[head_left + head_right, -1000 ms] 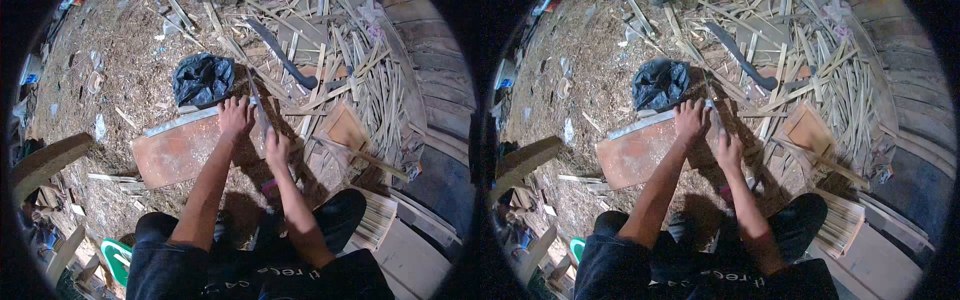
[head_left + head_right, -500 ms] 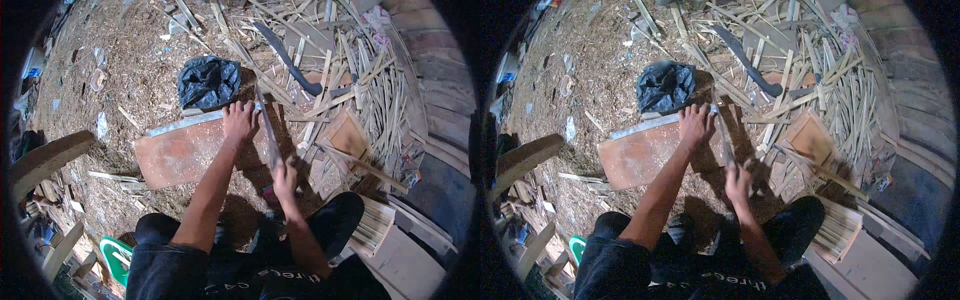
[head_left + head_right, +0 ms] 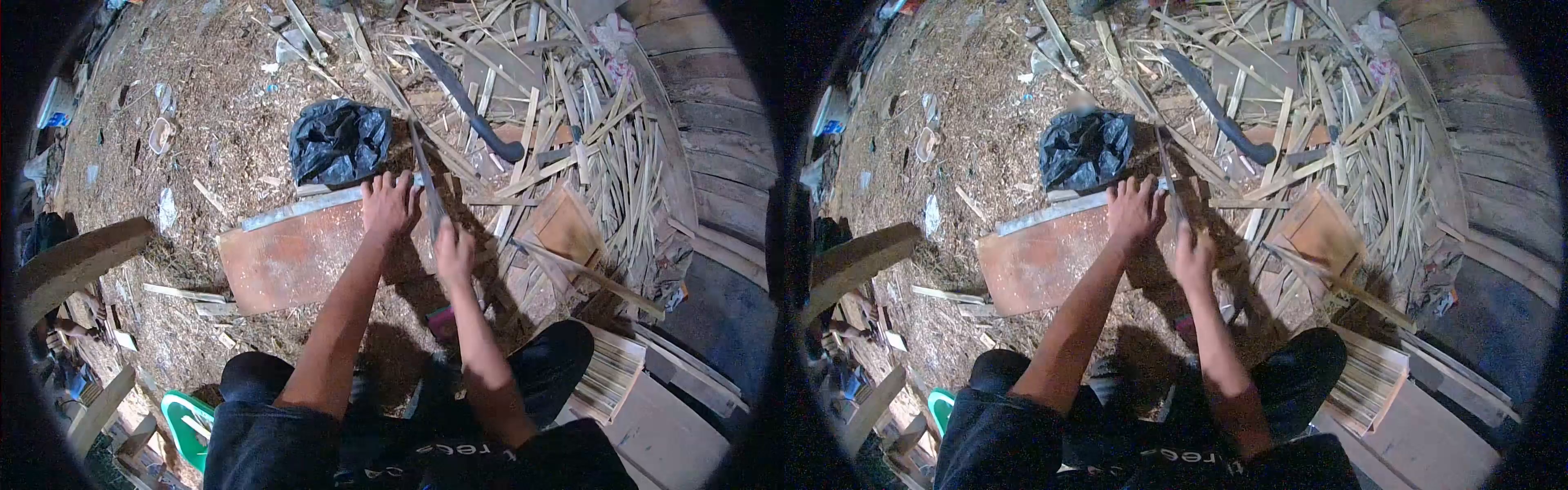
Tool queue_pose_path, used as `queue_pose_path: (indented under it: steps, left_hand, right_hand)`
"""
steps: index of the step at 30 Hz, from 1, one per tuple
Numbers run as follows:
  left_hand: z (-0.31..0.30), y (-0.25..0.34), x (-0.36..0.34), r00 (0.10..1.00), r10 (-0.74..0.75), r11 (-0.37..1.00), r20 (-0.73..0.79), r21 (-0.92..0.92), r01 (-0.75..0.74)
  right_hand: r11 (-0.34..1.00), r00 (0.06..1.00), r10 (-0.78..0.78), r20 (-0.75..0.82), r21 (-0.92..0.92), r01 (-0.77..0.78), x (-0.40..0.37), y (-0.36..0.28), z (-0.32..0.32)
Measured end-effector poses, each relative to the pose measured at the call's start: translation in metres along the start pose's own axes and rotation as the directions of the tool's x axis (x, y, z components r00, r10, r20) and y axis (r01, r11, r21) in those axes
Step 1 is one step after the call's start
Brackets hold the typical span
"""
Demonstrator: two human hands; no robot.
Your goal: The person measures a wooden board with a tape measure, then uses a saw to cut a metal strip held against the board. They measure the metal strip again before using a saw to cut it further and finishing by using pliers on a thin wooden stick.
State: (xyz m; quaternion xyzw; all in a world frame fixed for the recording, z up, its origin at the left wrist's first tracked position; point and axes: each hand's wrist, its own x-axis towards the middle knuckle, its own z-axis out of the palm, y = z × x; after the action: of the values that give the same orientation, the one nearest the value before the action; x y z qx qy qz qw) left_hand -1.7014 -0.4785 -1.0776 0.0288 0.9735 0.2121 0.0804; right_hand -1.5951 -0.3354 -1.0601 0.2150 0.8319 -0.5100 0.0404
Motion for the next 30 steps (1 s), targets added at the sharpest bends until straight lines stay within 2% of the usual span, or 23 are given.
queue_pose_path:
  steps: [1, 2, 5, 7, 9, 12, 14, 15, 17, 18, 19, 20, 22, 23, 27, 29, 30]
  left_hand:
    - [0.002, 0.000, -0.007, 1.000, -0.006, 1.000, 0.014, 0.001, 0.006]
    - [0.002, -0.001, -0.005, 1.000, -0.003, 1.000, 0.013, 0.004, 0.003]
    - [0.000, 0.000, 0.001, 1.000, 0.001, 1.000, -0.031, -0.008, -0.001]
    - [-0.002, 0.002, 0.000, 0.999, 0.003, 0.999, -0.040, -0.032, -0.004]
    - [0.002, -0.001, 0.004, 0.999, 0.018, 1.000, -0.047, -0.013, -0.019]
    - [0.007, -0.003, -0.004, 0.998, 0.027, 0.999, -0.052, 0.020, -0.026]
    - [0.014, -0.006, -0.001, 0.991, 0.064, 0.996, -0.120, 0.065, -0.057]
    - [0.008, -0.004, -0.001, 0.995, 0.045, 0.998, -0.084, 0.043, -0.041]
    - [-0.002, 0.002, 0.000, 1.000, 0.005, 1.000, -0.019, 0.002, -0.005]
    - [-0.002, 0.002, 0.000, 1.000, 0.003, 1.000, -0.002, 0.004, -0.003]
    - [-0.006, 0.003, 0.003, 1.000, 0.000, 1.000, -0.001, 0.005, 0.000]
    - [-0.008, 0.006, 0.002, 1.000, -0.006, 1.000, 0.008, 0.004, 0.006]
    - [-0.009, 0.004, -0.001, 1.000, -0.007, 1.000, 0.000, 0.025, 0.007]
    - [-0.006, 0.003, 0.000, 1.000, 0.007, 0.999, -0.015, 0.042, -0.006]
    - [-0.001, 0.001, 0.001, 1.000, 0.009, 0.999, -0.004, 0.053, -0.009]
    - [-0.002, 0.001, -0.001, 0.999, -0.010, 1.000, 0.032, 0.028, 0.009]
    - [-0.003, 0.002, 0.001, 0.999, -0.024, 1.000, 0.038, 0.013, 0.024]
  right_hand:
    - [0.997, 0.998, -0.057, -0.038, -0.052, 0.055, 0.014, 0.005, 0.009]
    - [0.995, 1.000, 0.000, -0.004, -0.101, -0.001, 0.004, 0.009, 0.001]
    - [0.953, 0.937, 0.279, 0.213, 0.058, -0.297, -0.051, 0.006, -0.044]
    - [0.937, 0.928, 0.294, 0.228, 0.124, -0.327, -0.044, 0.010, -0.039]
    - [0.983, 0.973, 0.182, 0.140, 0.004, -0.185, -0.002, -0.020, -0.019]
    - [0.994, 0.999, 0.018, 0.028, -0.112, -0.015, 0.005, 0.003, 0.003]
    - [0.989, 0.977, 0.149, 0.152, -0.014, -0.149, -0.033, -0.003, -0.027]
    - [0.975, 0.954, 0.213, 0.212, 0.022, -0.222, -0.053, -0.010, -0.042]
    - [0.936, 0.925, 0.333, 0.180, 0.052, -0.347, -0.050, -0.005, -0.040]
    - [0.996, 0.995, 0.086, 0.047, 0.030, -0.088, -0.033, 0.001, -0.024]
    - [0.983, 0.980, -0.183, -0.072, -0.024, 0.182, -0.004, 0.003, -0.004]
    - [0.995, 0.995, -0.093, -0.030, -0.021, 0.093, 0.019, -0.010, 0.004]
    - [0.987, 0.988, -0.150, -0.020, -0.055, 0.149, 0.023, -0.022, 0.008]
    - [0.978, 0.979, -0.201, -0.023, -0.063, 0.199, 0.006, -0.022, 0.001]
    - [0.997, 0.997, -0.075, 0.001, -0.038, 0.075, -0.034, -0.012, -0.025]
    - [0.988, 0.992, -0.127, -0.013, -0.093, 0.125, 0.002, -0.010, -0.010]
    - [0.969, 0.974, -0.224, -0.025, -0.114, 0.220, 0.021, -0.013, -0.001]
